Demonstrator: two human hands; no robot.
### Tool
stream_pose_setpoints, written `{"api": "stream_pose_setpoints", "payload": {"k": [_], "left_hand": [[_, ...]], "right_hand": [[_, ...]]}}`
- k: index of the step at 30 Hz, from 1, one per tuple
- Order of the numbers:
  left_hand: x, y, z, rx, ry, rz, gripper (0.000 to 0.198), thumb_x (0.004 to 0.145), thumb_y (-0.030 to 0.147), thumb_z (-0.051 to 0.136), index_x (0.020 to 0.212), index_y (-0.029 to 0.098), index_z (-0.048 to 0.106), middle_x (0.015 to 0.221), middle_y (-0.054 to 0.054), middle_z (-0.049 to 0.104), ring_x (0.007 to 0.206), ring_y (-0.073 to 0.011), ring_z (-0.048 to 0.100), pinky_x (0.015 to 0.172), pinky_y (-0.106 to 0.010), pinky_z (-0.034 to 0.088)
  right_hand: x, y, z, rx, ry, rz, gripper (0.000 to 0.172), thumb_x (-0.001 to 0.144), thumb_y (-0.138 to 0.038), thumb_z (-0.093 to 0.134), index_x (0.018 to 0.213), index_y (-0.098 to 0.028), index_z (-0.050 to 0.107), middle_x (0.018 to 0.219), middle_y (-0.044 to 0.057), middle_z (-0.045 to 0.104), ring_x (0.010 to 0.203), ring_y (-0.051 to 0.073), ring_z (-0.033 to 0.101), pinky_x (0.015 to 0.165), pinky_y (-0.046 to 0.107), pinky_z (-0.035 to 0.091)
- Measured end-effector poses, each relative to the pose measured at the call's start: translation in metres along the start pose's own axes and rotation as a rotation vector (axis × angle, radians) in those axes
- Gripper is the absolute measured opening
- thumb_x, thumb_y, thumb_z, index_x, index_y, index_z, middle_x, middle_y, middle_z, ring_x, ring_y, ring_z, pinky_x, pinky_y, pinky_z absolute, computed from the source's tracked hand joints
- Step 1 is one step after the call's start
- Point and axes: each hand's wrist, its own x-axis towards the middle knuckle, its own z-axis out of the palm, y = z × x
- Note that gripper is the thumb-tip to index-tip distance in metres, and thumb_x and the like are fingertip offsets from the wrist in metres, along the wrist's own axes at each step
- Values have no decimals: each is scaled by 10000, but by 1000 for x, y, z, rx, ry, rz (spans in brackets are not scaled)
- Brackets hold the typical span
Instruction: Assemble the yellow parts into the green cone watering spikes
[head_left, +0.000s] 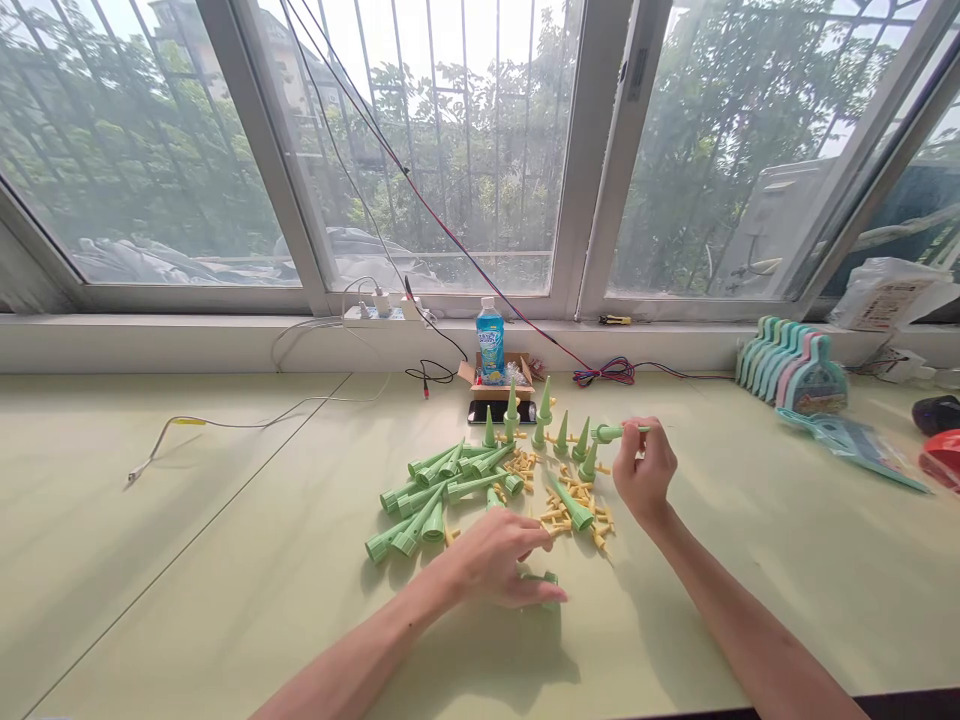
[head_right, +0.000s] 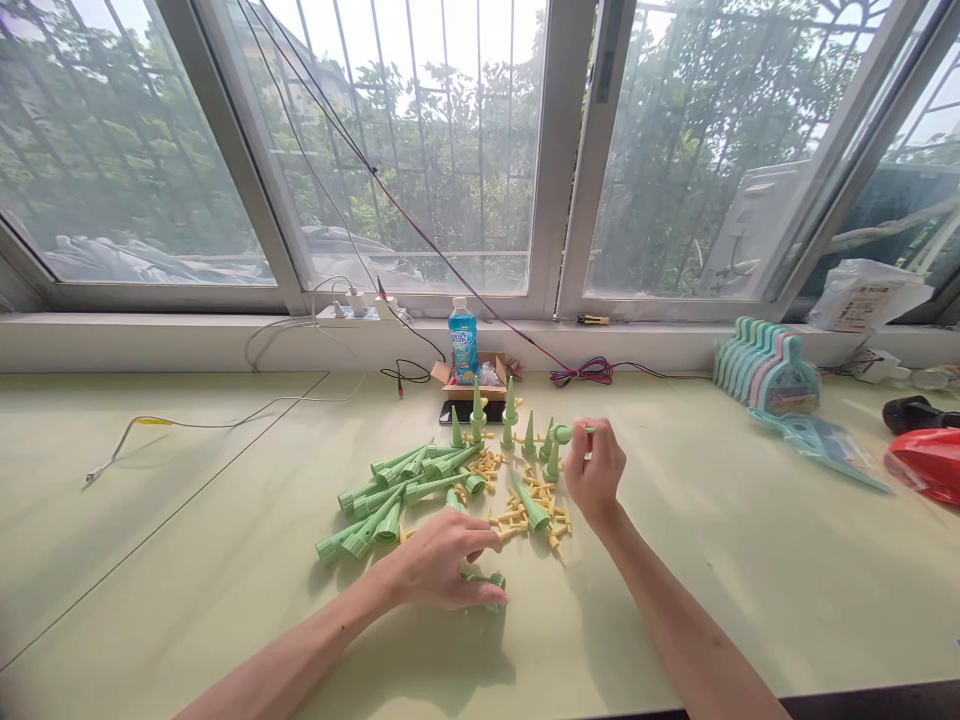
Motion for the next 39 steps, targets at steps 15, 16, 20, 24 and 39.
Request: {"api": "stream_pose_setpoints", "payload": {"k": [15,16,20,24,39], "left_hand": [[0,-1,2,14,-14,-1,481,759,631,663,627,175,587,532,27,514,424,-81,361,434,-244,211],[0,-1,2,7,-17,-3,494,753,650,658,639,173,600,535,24,519,427,-83,371,436,-242,216],[0,-1,2,1,-54,-18,524,709,694,666,719,170,654,574,9,553,455,-93,394,450,-239,220],[-1,2,-1,45,-111,-30,498,695,669,695,802,182,689,642,5,571,483,-96,390,459,-246,221],[-1,1,1,128,-102,-13,414,726,491,744,613,170,508,632,33,463,483,-84,269,445,-260,180]], "right_hand": [[4,7,6,-108,-285,0,284,1024,-305,377,767,-209,454,662,-5,494,579,158,443,583,262,326],[4,7,7,-109,-300,-9,291,1024,-306,372,755,-214,437,657,-6,477,587,163,436,589,266,325],[1,10,11,-105,-370,-8,326,1026,-311,351,709,-233,347,641,-11,416,595,177,398,594,278,312],[-4,14,15,-73,-428,31,347,1030,-335,341,699,-240,295,640,-16,392,587,176,385,589,284,310],[-11,10,17,-20,-388,90,267,1010,-355,420,811,-198,505,698,5,496,657,179,473,679,308,386]]}}
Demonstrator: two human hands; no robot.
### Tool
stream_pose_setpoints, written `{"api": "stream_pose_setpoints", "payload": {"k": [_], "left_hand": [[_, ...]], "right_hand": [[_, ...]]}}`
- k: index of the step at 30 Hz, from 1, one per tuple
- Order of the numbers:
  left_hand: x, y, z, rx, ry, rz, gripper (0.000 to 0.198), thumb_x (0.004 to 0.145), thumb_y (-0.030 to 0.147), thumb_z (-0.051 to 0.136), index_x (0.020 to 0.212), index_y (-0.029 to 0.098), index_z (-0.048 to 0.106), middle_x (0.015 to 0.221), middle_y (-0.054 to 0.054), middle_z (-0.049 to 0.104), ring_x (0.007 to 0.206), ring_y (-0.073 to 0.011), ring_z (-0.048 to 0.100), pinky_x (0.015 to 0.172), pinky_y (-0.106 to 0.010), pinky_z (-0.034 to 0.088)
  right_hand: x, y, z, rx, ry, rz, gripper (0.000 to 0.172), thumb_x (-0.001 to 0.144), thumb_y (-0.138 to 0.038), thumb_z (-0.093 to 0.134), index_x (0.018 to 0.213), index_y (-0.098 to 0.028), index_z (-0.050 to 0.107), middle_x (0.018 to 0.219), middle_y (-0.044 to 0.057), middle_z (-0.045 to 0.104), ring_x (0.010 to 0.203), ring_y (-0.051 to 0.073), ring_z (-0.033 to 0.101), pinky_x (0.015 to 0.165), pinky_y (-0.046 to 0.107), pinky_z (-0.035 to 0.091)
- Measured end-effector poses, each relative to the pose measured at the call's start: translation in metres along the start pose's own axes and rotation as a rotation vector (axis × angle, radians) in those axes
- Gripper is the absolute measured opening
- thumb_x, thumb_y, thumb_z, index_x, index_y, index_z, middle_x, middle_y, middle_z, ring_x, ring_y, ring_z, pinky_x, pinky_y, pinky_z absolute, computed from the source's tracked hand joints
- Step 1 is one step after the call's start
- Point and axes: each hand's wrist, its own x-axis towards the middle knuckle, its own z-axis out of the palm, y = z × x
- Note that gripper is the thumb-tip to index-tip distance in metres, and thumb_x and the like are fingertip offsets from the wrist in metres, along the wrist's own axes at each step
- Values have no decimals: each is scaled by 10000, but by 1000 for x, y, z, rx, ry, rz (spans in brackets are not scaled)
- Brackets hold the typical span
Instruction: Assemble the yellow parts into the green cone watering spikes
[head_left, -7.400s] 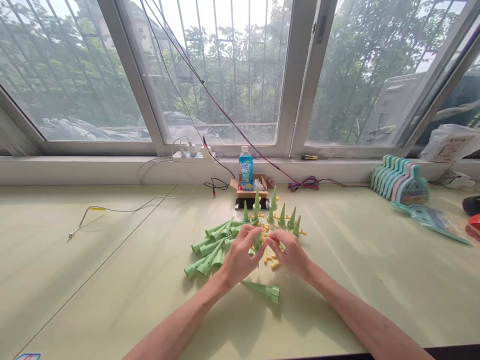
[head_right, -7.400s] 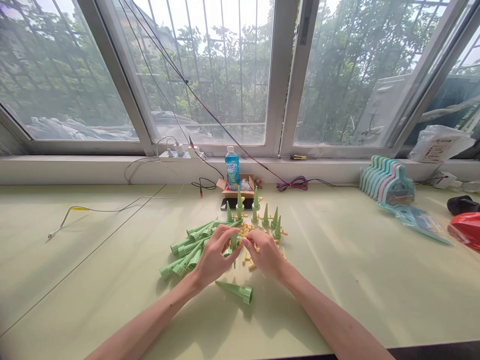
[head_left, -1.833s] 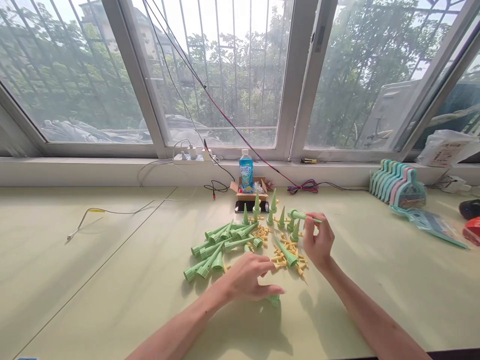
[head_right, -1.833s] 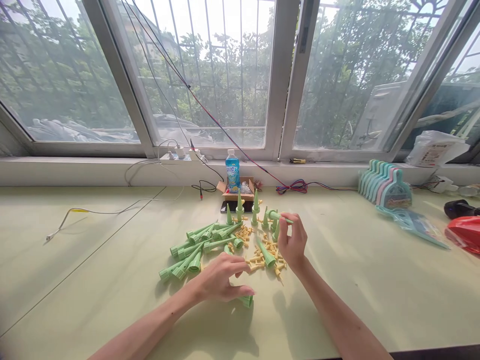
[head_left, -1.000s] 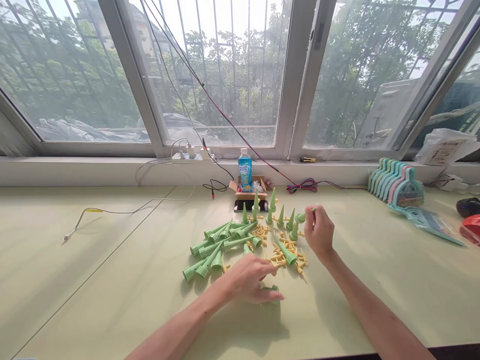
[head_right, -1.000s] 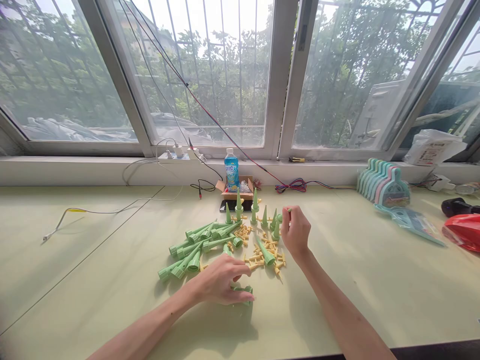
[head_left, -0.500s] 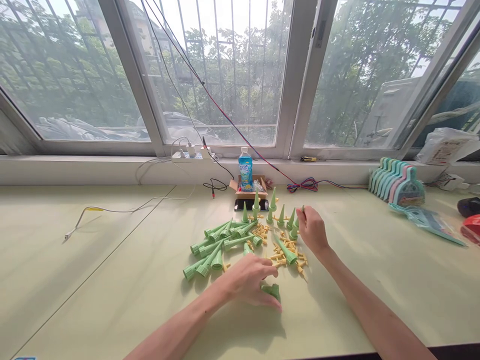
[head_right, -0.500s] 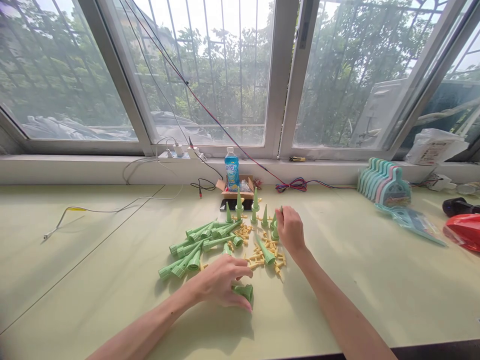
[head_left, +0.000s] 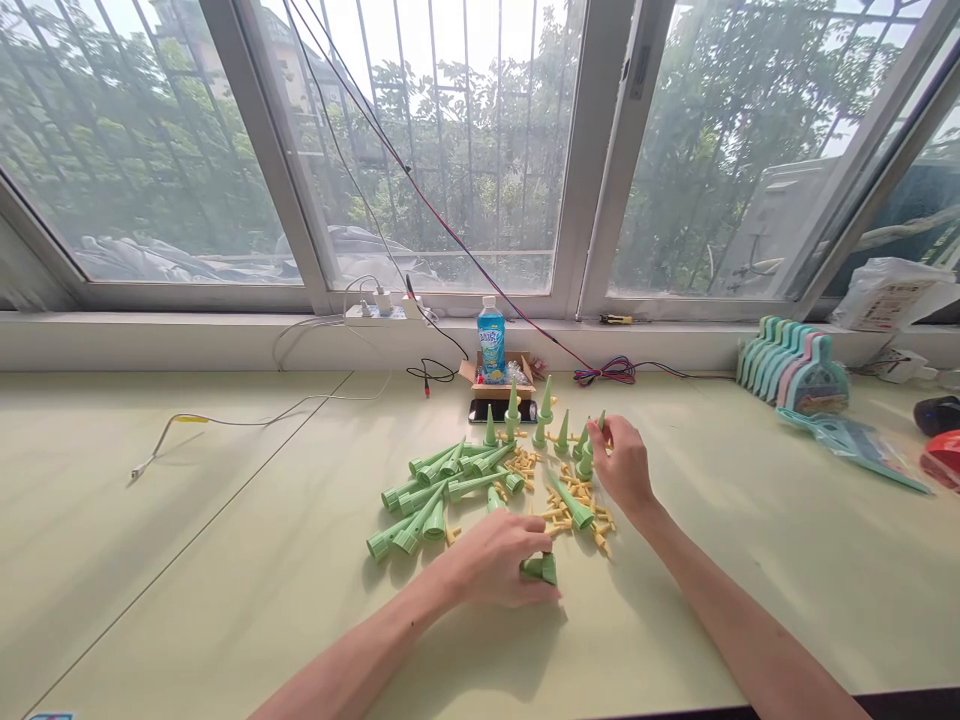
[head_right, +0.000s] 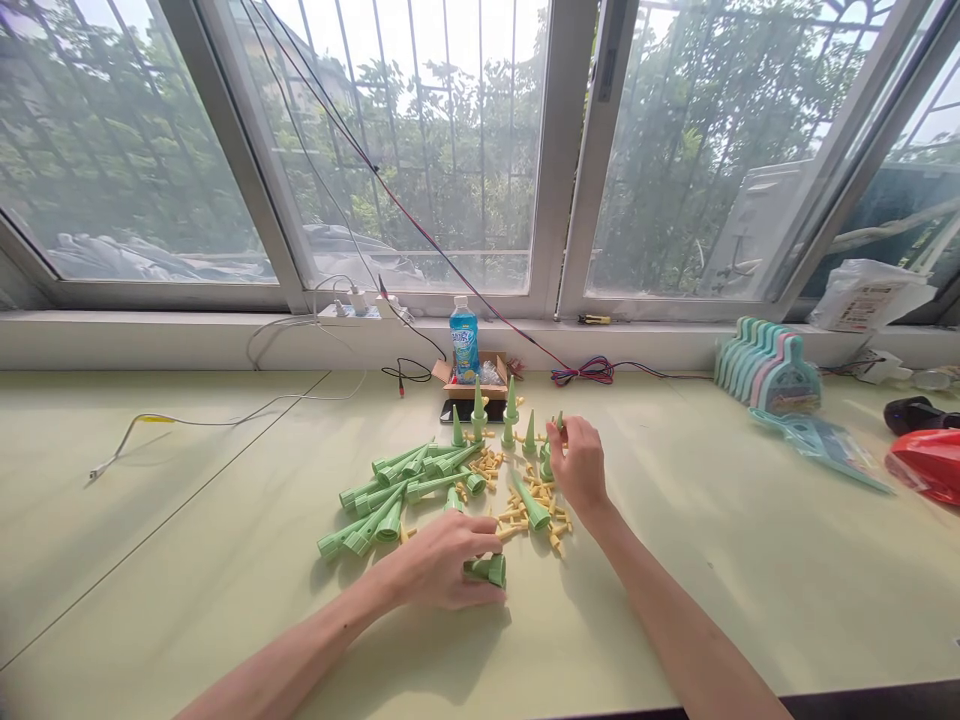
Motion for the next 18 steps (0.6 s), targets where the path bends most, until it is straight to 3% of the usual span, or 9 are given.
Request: {"api": "stream_pose_setpoints", "payload": {"k": [6,11,13,18], "left_hand": [[1,-3,2,25,84,12,397,791,487,680,623,175,503,613,34,458,488,-90,301,453,-263,199],[-1,-7,4,57,263,-20,320,853,453,624,708,177,550,632,25,502,502,-100,367,477,-263,244],[-1,-8,5,59,359,-43,286,871,440,615,767,176,581,632,23,525,508,-103,403,493,-259,268],[1,-12,5,-4,608,-71,243,879,401,644,899,161,613,544,59,492,450,-86,405,476,-223,318]], "right_hand": [[-1,-5,-4,18,182,30,168,967,-325,510,1035,-174,538,729,-8,504,665,172,489,722,324,432],[-7,-26,-12,152,354,-50,30,947,-217,518,970,-199,513,719,-16,488,614,148,455,619,278,420],[-11,-35,-11,233,295,-128,55,948,-165,494,917,-209,506,710,-15,503,598,140,448,598,266,409],[-24,-50,0,342,-76,-268,156,964,-148,473,828,-206,525,673,-15,511,587,127,462,556,237,378]]}}
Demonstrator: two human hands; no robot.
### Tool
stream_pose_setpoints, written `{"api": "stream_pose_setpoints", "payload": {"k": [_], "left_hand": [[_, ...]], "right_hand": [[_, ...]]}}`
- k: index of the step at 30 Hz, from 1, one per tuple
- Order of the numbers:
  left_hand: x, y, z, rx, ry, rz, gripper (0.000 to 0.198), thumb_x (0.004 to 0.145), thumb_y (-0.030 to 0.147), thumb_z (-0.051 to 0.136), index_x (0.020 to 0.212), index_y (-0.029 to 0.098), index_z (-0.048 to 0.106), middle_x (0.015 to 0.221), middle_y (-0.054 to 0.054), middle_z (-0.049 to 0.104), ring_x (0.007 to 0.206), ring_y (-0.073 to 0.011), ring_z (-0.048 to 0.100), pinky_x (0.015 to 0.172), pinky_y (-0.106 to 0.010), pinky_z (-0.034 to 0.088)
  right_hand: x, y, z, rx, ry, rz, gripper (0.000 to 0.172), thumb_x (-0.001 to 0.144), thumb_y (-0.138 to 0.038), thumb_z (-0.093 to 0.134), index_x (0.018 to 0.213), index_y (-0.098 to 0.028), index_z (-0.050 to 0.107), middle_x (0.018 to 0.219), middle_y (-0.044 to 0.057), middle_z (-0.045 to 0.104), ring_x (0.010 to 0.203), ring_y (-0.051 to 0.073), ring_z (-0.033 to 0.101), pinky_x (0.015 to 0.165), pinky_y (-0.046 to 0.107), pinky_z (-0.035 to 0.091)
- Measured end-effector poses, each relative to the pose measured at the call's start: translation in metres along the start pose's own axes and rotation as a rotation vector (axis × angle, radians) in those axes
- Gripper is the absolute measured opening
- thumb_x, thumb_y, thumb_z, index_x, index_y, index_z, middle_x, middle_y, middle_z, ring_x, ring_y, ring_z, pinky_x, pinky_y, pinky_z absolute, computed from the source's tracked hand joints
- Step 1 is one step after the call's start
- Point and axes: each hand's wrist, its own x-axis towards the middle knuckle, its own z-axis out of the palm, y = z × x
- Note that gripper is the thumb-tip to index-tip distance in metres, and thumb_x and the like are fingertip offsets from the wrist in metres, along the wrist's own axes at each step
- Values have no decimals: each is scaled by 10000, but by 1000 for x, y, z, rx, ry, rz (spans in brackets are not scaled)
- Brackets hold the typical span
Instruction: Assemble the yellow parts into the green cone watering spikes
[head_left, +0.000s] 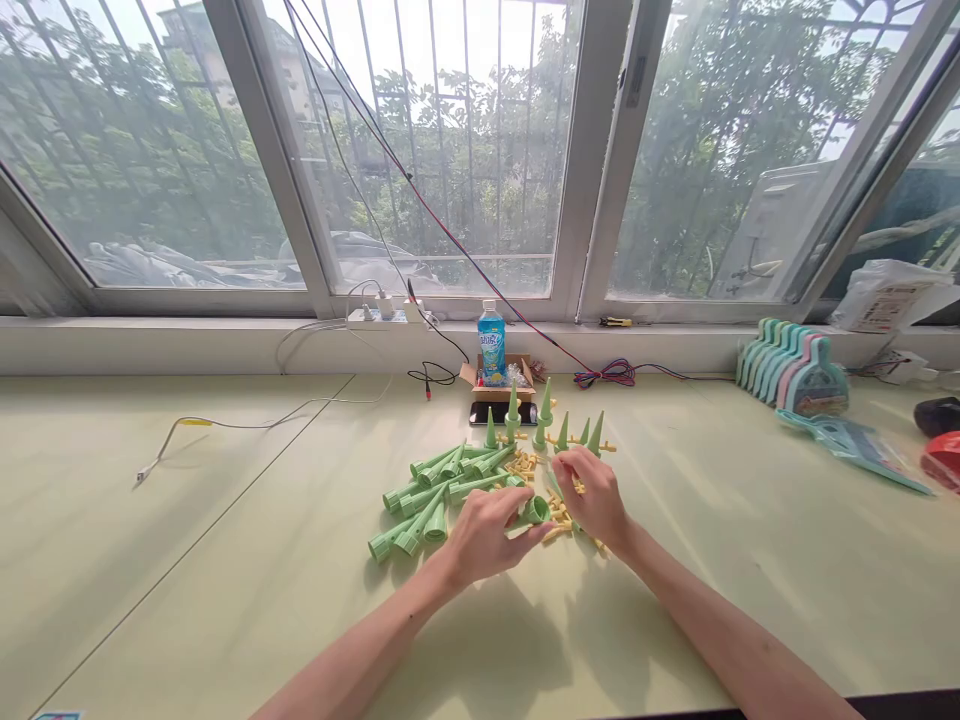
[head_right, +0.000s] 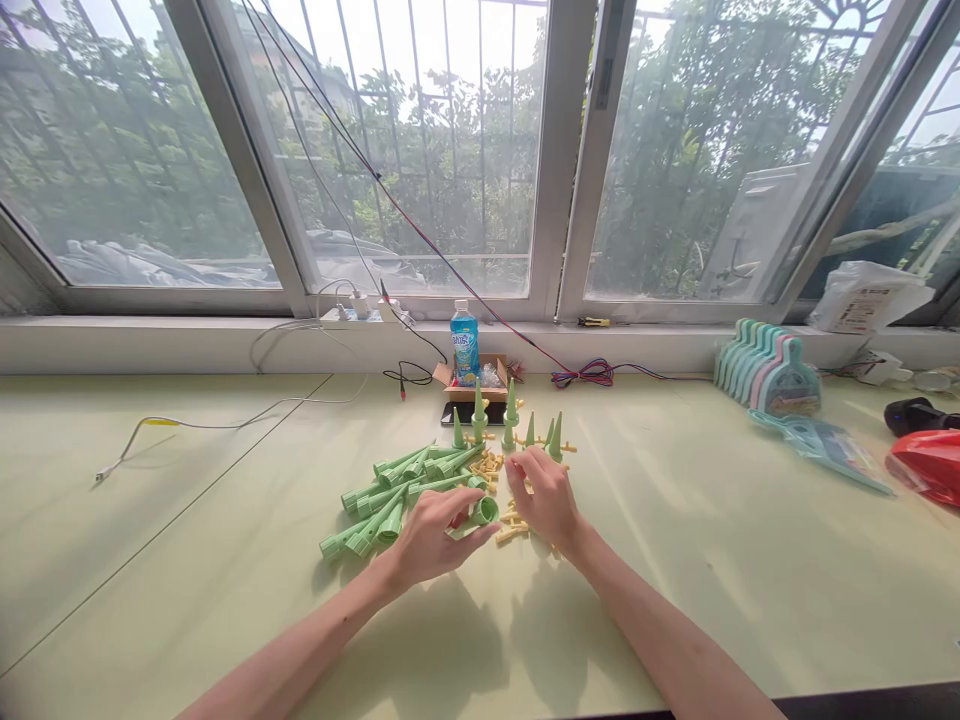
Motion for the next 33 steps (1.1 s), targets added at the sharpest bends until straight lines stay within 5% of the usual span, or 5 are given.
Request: {"api": "stream_pose_setpoints", "payload": {"k": [6,16,25,28,33], "left_hand": [[0,-4,2,-92,191,-80,193,873,324,657,989,176,613,482,98,394,401,-71,346,433,-201,298],[2,3,-1,-327,135,-368,218,904,374,585,1028,195,602,494,87,420,432,-82,349,459,-206,303],[11,5,-4,-773,131,-695,350,923,525,498,1019,190,516,568,68,513,405,-86,433,411,-200,350],[14,4,-6,-905,123,-743,342,938,528,455,978,191,493,587,61,541,375,-78,423,384,-197,331],[16,3,-7,-1037,107,-766,327,959,506,420,919,187,481,622,32,578,399,-90,462,385,-204,346]], "right_hand": [[-7,2,10,-33,-208,110,194,979,-190,446,820,-196,557,726,9,573,663,145,532,618,251,418],[-11,2,13,-31,-351,107,215,965,-177,461,783,-199,574,754,28,614,704,174,537,668,298,445],[-8,-3,8,65,-300,87,153,994,-278,477,943,-208,603,867,50,611,817,196,581,745,334,487],[-7,-6,6,118,-281,69,145,1000,-302,481,1033,-214,590,965,71,620,887,204,591,785,344,498],[-8,-5,8,107,-331,12,131,1001,-289,487,1056,-213,580,845,40,634,770,196,587,733,341,481]]}}
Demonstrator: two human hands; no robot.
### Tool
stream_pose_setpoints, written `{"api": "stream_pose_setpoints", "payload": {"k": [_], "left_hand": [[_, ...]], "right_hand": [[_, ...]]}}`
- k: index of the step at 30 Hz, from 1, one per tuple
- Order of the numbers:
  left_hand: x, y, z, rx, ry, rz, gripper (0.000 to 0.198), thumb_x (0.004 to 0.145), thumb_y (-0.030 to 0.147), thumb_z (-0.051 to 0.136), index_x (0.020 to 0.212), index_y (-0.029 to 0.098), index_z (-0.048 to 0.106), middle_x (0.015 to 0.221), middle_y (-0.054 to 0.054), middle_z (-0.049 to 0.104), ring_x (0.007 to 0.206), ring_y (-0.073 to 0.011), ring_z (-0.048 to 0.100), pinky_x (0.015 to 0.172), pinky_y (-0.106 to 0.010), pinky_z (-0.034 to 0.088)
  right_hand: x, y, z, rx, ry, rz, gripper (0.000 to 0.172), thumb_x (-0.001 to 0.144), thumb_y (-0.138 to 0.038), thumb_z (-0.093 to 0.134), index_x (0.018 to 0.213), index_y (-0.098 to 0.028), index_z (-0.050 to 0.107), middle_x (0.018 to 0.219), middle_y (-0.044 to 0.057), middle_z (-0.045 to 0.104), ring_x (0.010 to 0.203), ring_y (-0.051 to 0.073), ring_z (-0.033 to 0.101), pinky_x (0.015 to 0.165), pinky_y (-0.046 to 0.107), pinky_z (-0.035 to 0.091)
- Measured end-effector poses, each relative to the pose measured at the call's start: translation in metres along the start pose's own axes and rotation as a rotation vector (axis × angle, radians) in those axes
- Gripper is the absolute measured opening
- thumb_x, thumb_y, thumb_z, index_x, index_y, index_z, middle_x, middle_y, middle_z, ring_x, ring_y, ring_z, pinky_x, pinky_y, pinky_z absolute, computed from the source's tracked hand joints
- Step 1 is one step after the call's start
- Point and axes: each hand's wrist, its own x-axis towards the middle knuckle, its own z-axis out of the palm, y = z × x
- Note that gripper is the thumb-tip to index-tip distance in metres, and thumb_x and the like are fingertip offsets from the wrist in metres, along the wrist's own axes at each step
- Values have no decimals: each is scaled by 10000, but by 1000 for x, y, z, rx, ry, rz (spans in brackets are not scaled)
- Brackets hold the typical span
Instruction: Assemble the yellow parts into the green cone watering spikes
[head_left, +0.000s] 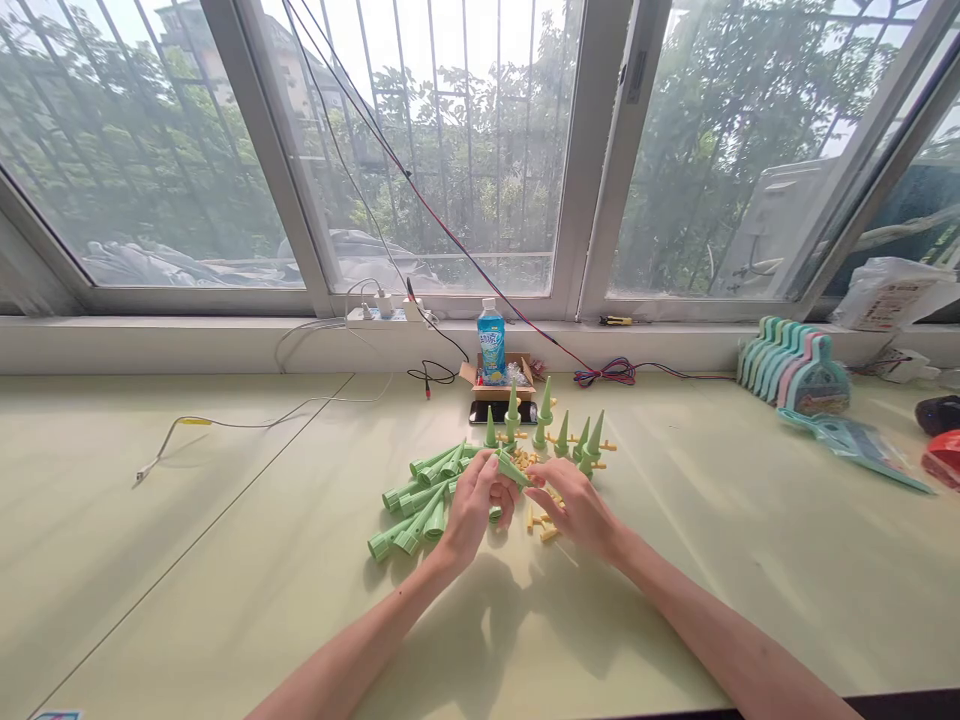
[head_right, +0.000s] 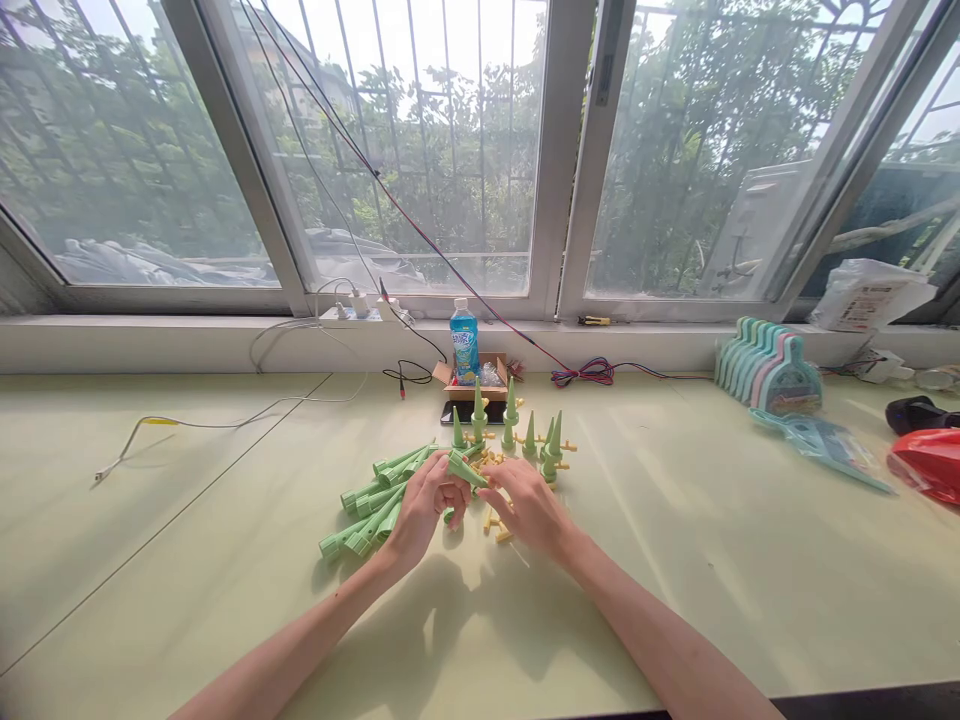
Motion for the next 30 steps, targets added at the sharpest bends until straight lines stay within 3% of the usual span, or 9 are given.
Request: {"api": "stream_pose_setpoints", "payload": {"k": [9,14,22,30], "left_hand": [[3,-2,0,33,65,-9,371,912,555,505,891,185,500,726,18,583,428,-75,480,366,-195,348],[3,-3,-1,142,109,40,334,914,514,538,978,186,534,634,47,535,411,-75,452,377,-192,351],[1,2,2,249,64,27,373,896,543,539,820,179,564,589,39,541,413,-78,444,406,-192,339],[3,-12,-5,380,85,56,541,935,574,452,581,168,502,482,15,522,383,-87,422,408,-211,324]], "right_hand": [[1,-1,-1,-25,77,-1,243,1033,-225,344,994,-202,582,788,41,562,695,175,529,623,281,449],[1,0,-3,25,117,26,253,1037,-218,330,1021,-202,582,797,41,590,690,169,545,624,282,458],[-2,2,-3,54,201,127,236,1039,-254,346,1009,-212,576,764,16,630,584,136,551,542,259,425],[0,-2,-4,45,222,106,235,1034,-237,344,988,-207,573,670,-14,582,511,116,494,508,242,387]]}}
